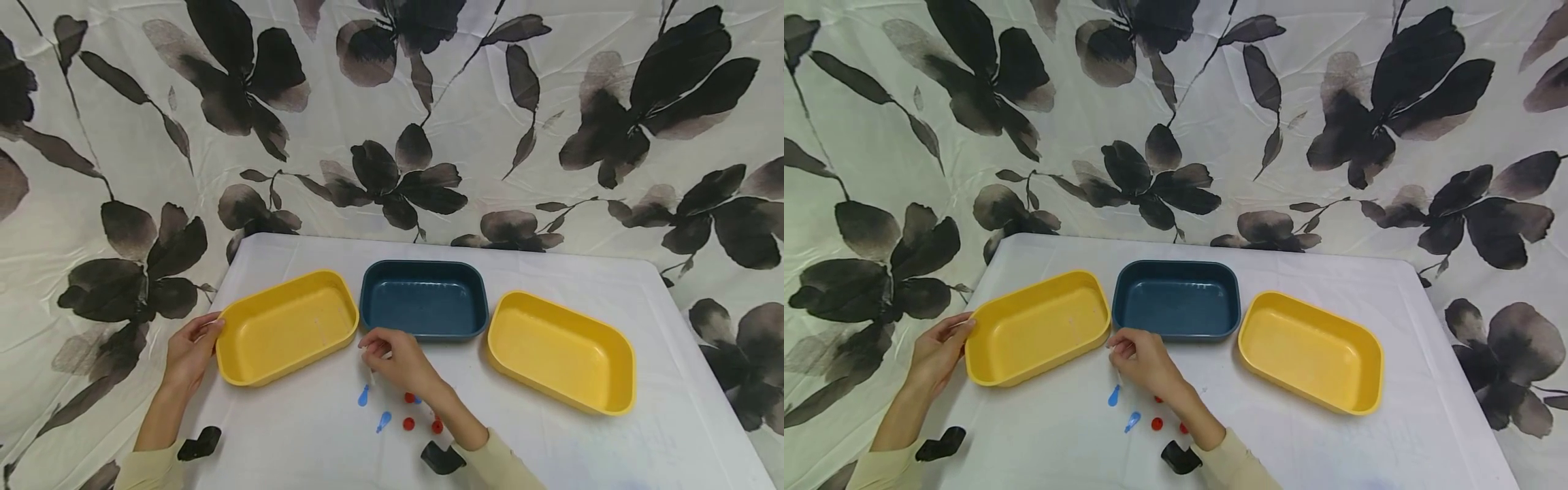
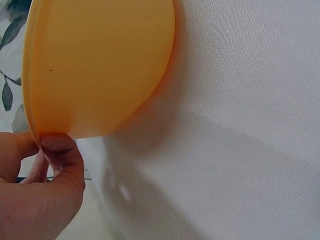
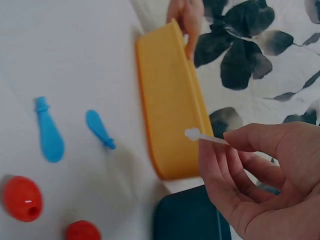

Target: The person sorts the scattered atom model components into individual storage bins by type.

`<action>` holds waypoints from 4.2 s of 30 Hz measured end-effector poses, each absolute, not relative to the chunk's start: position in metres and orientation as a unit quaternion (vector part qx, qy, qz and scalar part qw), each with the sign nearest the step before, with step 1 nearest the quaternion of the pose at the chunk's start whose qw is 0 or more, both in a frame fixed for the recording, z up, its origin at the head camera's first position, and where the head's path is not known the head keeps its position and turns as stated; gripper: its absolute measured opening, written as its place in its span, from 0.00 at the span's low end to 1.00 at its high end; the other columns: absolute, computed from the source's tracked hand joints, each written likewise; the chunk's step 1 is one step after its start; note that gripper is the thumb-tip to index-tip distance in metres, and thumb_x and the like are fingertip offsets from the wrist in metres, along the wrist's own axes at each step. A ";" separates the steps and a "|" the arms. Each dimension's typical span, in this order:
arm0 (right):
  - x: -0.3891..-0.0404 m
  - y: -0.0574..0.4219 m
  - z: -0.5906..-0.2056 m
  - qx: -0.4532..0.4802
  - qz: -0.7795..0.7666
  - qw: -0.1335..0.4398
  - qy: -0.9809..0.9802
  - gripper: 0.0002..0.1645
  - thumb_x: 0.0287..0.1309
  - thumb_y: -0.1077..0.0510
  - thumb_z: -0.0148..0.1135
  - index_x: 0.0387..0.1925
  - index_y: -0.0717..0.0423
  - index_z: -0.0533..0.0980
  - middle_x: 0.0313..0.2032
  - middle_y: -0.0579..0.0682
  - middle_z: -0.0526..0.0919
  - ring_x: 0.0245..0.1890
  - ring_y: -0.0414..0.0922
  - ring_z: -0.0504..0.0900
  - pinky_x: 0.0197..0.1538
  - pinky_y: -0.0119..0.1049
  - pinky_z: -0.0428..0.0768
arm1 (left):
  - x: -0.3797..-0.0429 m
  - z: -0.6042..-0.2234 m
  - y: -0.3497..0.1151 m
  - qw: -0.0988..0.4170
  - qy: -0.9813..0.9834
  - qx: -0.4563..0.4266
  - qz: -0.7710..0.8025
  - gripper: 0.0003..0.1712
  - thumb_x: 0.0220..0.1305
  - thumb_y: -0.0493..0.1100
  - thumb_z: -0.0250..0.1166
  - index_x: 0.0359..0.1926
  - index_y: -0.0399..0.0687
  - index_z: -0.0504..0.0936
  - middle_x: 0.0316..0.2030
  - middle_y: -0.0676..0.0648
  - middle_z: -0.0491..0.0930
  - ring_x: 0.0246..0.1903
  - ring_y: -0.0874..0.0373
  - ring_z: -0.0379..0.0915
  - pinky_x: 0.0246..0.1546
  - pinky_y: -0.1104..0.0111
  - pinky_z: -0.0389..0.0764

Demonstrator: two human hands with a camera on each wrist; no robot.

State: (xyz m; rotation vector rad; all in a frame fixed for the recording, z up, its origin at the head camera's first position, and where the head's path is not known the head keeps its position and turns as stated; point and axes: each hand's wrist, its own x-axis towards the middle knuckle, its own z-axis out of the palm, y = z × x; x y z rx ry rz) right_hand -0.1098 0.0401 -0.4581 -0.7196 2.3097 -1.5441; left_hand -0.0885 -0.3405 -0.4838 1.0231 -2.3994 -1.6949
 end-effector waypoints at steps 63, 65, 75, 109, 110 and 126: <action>-0.172 -0.064 -0.464 -0.166 -0.570 0.137 0.793 0.06 0.66 0.68 0.64 0.44 0.64 0.81 0.35 0.51 0.82 0.30 0.39 0.77 0.34 0.24 0.78 | -0.102 -0.486 -0.359 -0.002 -0.780 0.302 -0.548 0.33 0.77 0.53 0.58 0.74 0.41 0.67 0.51 0.49 0.73 0.37 0.70 0.74 0.39 0.82 0.80; -0.173 -0.067 -0.465 -0.170 -0.556 0.136 0.802 0.06 0.67 0.68 0.63 0.44 0.63 0.81 0.34 0.50 0.82 0.30 0.39 0.76 0.34 0.24 0.77 | -0.101 -0.485 -0.359 -0.003 -0.781 0.301 -0.547 0.33 0.77 0.53 0.58 0.74 0.41 0.67 0.50 0.50 0.73 0.37 0.70 0.74 0.39 0.82 0.80; -0.174 -0.083 -0.467 -0.185 -0.508 0.145 0.829 0.05 0.66 0.69 0.63 0.43 0.63 0.81 0.32 0.47 0.78 0.30 0.38 0.74 0.34 0.23 0.73 | -0.100 -0.488 -0.360 0.005 -0.779 0.293 -0.555 0.32 0.77 0.51 0.60 0.73 0.39 0.68 0.46 0.53 0.74 0.35 0.71 0.75 0.38 0.81 0.80; -0.167 -0.109 -0.490 -0.264 -0.355 0.130 0.887 0.05 0.63 0.71 0.63 0.36 0.61 0.79 0.25 0.44 0.72 0.29 0.40 0.71 0.33 0.26 0.69 | -0.095 -0.489 -0.355 0.014 -0.776 0.289 -0.561 0.32 0.76 0.51 0.60 0.72 0.39 0.69 0.42 0.57 0.74 0.34 0.71 0.75 0.37 0.81 0.81; -0.166 -0.109 -0.490 -0.266 -0.356 0.127 0.887 0.04 0.63 0.71 0.62 0.36 0.61 0.79 0.25 0.44 0.72 0.29 0.39 0.72 0.33 0.25 0.69 | -0.096 -0.489 -0.355 0.013 -0.777 0.289 -0.559 0.32 0.76 0.51 0.60 0.72 0.39 0.69 0.43 0.56 0.74 0.34 0.70 0.75 0.37 0.81 0.81; -0.159 -0.091 -0.480 -0.291 -0.401 0.102 0.863 0.03 0.66 0.66 0.62 0.39 0.61 0.81 0.31 0.47 0.80 0.31 0.37 0.74 0.35 0.21 0.72 | -0.095 -0.490 -0.357 0.007 -0.777 0.297 -0.555 0.33 0.76 0.52 0.60 0.73 0.40 0.68 0.43 0.57 0.74 0.34 0.71 0.74 0.37 0.81 0.80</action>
